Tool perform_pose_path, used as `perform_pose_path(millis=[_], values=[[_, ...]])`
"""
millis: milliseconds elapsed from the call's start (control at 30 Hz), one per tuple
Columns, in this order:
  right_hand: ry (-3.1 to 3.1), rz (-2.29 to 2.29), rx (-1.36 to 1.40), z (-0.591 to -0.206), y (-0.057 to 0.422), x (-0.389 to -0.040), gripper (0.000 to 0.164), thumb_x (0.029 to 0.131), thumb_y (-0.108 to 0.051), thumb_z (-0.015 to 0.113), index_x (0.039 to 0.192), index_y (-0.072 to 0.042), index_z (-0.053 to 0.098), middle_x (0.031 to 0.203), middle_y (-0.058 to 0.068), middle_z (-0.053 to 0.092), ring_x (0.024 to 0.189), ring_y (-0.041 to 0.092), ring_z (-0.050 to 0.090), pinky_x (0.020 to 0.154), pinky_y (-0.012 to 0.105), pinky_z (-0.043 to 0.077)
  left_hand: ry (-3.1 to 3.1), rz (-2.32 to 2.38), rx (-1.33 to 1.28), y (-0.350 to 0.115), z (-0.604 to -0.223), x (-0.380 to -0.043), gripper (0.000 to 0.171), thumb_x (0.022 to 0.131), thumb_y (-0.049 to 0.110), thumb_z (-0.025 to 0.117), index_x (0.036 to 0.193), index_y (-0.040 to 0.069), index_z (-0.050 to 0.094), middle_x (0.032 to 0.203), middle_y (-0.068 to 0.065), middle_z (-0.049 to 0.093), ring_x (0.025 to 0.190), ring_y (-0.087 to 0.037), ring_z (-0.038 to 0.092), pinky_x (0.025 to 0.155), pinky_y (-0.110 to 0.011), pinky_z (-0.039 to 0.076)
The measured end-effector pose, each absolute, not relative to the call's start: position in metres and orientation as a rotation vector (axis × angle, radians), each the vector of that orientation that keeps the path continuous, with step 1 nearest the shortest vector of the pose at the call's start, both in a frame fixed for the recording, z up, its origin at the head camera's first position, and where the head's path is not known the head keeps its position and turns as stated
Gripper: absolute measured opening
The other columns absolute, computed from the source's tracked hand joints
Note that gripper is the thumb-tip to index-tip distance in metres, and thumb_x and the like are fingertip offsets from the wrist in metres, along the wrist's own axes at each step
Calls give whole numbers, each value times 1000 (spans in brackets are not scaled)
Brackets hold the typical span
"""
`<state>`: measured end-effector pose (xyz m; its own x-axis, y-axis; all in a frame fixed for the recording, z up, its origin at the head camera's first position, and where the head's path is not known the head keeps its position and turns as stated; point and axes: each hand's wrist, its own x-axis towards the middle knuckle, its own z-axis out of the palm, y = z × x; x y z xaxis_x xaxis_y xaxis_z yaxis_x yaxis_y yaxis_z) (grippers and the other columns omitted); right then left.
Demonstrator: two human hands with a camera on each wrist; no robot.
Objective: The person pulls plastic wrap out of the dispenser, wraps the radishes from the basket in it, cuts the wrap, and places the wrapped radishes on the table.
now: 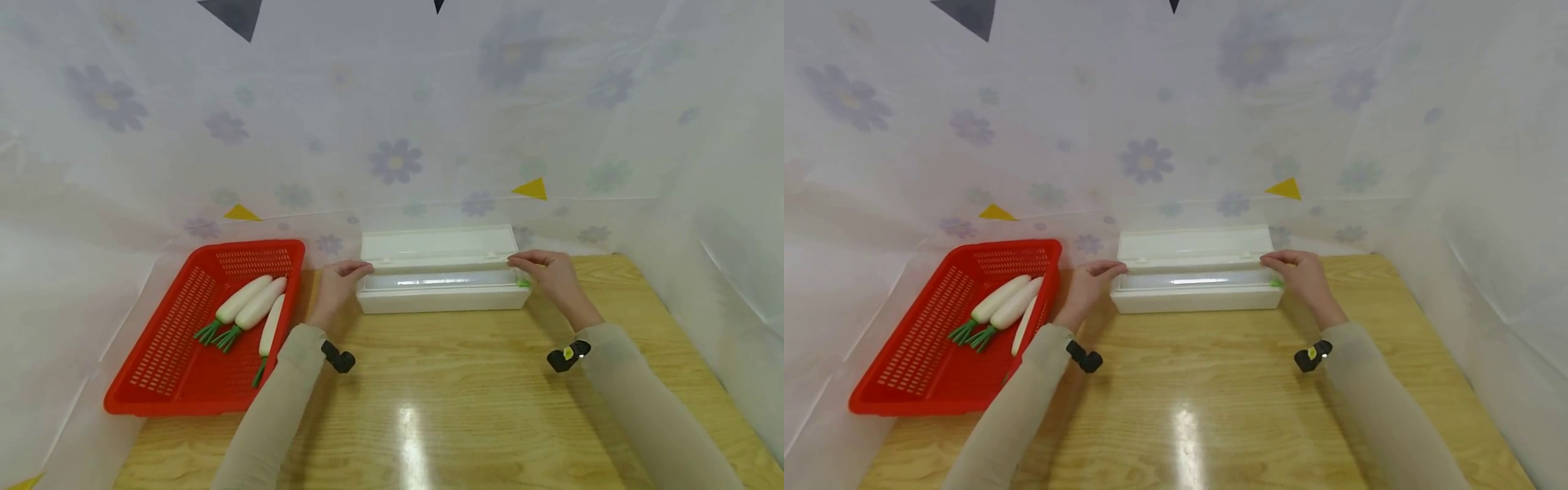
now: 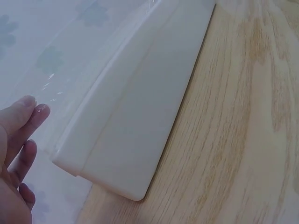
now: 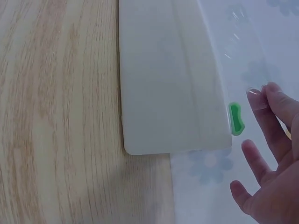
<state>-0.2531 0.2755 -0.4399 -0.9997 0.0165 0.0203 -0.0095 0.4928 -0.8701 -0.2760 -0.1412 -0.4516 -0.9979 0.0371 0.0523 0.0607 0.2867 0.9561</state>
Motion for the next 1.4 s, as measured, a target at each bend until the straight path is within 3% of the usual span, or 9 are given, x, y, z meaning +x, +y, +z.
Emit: perform_pose_path(millis=[200, 400, 433, 667, 900, 1100, 1400], values=[[-2653, 1554, -1, -434, 275, -256, 44, 84, -52, 61, 104, -14, 72, 102, 0, 70, 107, 13, 54, 81, 32, 41, -2476, -1856, -103, -143, -443, -278, 23, 83, 34, 70, 97, 16, 75, 97, 0, 71, 98, -17, 60, 94, -37, 43], [-2616, 1501, 53, -425, 276, -257, 43, 83, -52, 62, 104, -16, 72, 101, -4, 70, 107, 13, 53, 87, 39, 42, -2499, -1914, -56, -146, -430, -279, 30, 78, 41, 72, 97, 19, 75, 100, 2, 71, 102, -17, 58, 98, -40, 38], [-2607, 1501, 64, -424, 276, -256, 42, 84, -50, 62, 104, -15, 72, 101, -4, 70, 107, 12, 54, 92, 40, 41, -2496, -1929, -62, -147, -428, -280, 31, 78, 41, 72, 98, 18, 75, 100, 2, 71, 103, -17, 58, 99, -40, 37], [-2559, 1515, 106, -409, 274, -253, 40, 86, -46, 62, 104, -12, 72, 108, -2, 67, 103, 6, 54, 92, 41, 42, -2481, -1994, -133, -150, -413, -280, 35, 81, 36, 71, 106, 11, 71, 103, 1, 70, 105, -16, 59, 101, -38, 38], [-2558, 1553, 83, -395, 274, -250, 45, 84, -47, 64, 109, -10, 70, 122, 0, 57, 118, 17, 46, 97, 49, 37, -2464, -2011, -127, -152, -402, -281, 36, 79, 41, 72, 104, 15, 73, 101, 2, 71, 106, -13, 58, 102, -38, 36], [-2525, 1550, 96, -386, 274, -249, 44, 84, -47, 64, 107, -11, 71, 119, -1, 58, 116, 17, 47, 98, 50, 35, -2436, -2004, -180, -154, -396, -285, 42, 79, 42, 72, 108, 11, 71, 100, 2, 71, 109, -12, 57, 104, -39, 32], [-2515, 1494, 121, -370, 274, -249, 41, 85, -47, 63, 107, -14, 72, 117, -2, 59, 117, 20, 45, 97, 52, 33, -2385, -2039, -259, -153, -370, -273, 27, 83, 33, 70, 102, 15, 73, 101, 0, 71, 108, -13, 58, 104, -38, 33]])
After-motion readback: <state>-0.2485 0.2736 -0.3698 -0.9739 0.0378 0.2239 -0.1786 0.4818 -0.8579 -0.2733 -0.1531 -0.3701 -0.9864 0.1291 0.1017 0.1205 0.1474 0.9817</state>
